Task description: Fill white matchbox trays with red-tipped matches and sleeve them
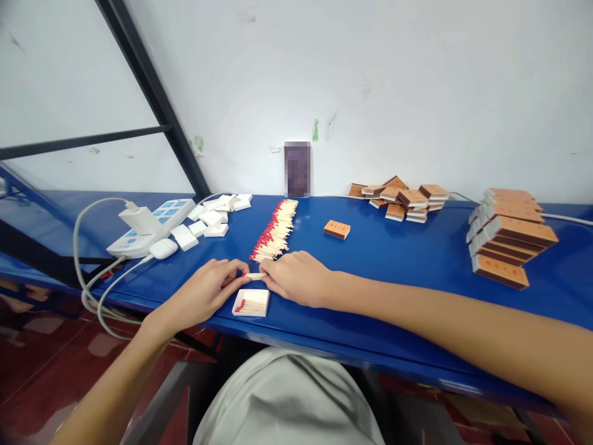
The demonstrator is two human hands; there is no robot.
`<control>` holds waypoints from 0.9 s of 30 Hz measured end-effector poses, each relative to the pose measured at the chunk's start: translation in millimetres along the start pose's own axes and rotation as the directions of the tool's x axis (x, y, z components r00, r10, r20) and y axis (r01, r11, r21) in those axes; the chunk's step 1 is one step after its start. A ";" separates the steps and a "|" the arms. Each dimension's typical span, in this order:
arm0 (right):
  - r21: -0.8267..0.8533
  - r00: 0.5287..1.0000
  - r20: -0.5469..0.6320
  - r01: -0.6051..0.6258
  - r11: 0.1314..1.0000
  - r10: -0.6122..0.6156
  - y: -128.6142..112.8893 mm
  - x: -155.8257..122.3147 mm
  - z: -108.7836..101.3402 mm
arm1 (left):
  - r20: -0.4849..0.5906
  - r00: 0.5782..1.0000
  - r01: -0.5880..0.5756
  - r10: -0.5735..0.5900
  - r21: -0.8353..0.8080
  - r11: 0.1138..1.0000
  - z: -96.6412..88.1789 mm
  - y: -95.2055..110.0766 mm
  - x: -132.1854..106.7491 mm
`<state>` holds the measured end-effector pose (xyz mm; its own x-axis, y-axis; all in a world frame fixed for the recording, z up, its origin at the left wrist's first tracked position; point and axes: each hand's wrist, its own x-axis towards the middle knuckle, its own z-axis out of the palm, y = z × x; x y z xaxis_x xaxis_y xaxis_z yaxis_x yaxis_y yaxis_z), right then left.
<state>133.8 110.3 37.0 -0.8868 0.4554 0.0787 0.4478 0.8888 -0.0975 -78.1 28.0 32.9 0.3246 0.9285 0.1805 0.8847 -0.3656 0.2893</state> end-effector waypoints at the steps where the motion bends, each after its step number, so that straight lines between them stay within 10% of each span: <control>1: 0.000 1.000 0.007 -0.003 1.000 0.003 -0.5 -0.1 -0.6 | 0.012 1.000 -0.008 0.008 0.015 1.000 -0.2 0.4 0.4; 27: 0.073 0.998 0.057 0.008 0.997 -0.012 0.2 1.7 -11.8 | 0.236 0.971 -0.097 0.029 0.283 0.954 -11.9 3.7 11.8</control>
<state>133.8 111.9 48.8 -0.8970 0.4413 0.0234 0.4316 0.8862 -0.1687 -75.0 36.8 47.2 0.4197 0.9068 -0.0383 0.9073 -0.4203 -0.0081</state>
